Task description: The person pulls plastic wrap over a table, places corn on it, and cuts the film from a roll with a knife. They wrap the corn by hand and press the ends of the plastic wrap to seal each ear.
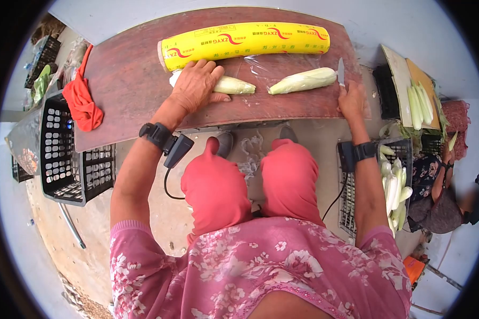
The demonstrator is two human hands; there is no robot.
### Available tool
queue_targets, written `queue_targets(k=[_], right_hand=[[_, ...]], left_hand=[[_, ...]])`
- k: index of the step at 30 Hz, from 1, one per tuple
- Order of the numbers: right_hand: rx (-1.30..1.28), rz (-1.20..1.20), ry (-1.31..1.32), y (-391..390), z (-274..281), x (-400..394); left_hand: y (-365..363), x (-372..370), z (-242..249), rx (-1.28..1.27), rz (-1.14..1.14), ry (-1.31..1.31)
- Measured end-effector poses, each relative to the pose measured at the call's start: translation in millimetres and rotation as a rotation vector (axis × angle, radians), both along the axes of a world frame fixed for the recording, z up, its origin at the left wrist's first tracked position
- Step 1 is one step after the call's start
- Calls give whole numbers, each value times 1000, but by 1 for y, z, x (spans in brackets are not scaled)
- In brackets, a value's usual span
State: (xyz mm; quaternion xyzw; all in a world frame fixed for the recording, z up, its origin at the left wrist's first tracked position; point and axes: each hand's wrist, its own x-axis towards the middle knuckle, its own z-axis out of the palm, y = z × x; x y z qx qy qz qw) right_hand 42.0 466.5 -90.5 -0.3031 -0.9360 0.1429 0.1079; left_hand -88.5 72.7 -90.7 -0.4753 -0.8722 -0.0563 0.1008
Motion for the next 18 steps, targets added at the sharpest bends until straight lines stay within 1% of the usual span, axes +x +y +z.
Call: queue_targets(k=[2,4,6,9,12,15,16,18], right_hand=[[421,304,226,-15,0,2],[-1,511,229,-75,31,-5],[-153,903,275,-117,37,-18],[-84,1128,219,-160,39,-37],[-47,1182,88,-167,22,-57],[-5,1291,128,-176,9,-72],[18,1289,174,-179,4,-77],[5,1269,143,-179,-1,-81]], left_hand=[[0,-2,1,-7,0,-7],[0,-2,2,-4,-7,-26],[1,-3,1,4,-17,-3],[1,-4,1,-9,6,-11],[2,-2,6,-30,33,-49],[1,-5,3,22,7,-37],[0,-6,2,36,-3,-43],[0,-7,-1,70,-17,-43]])
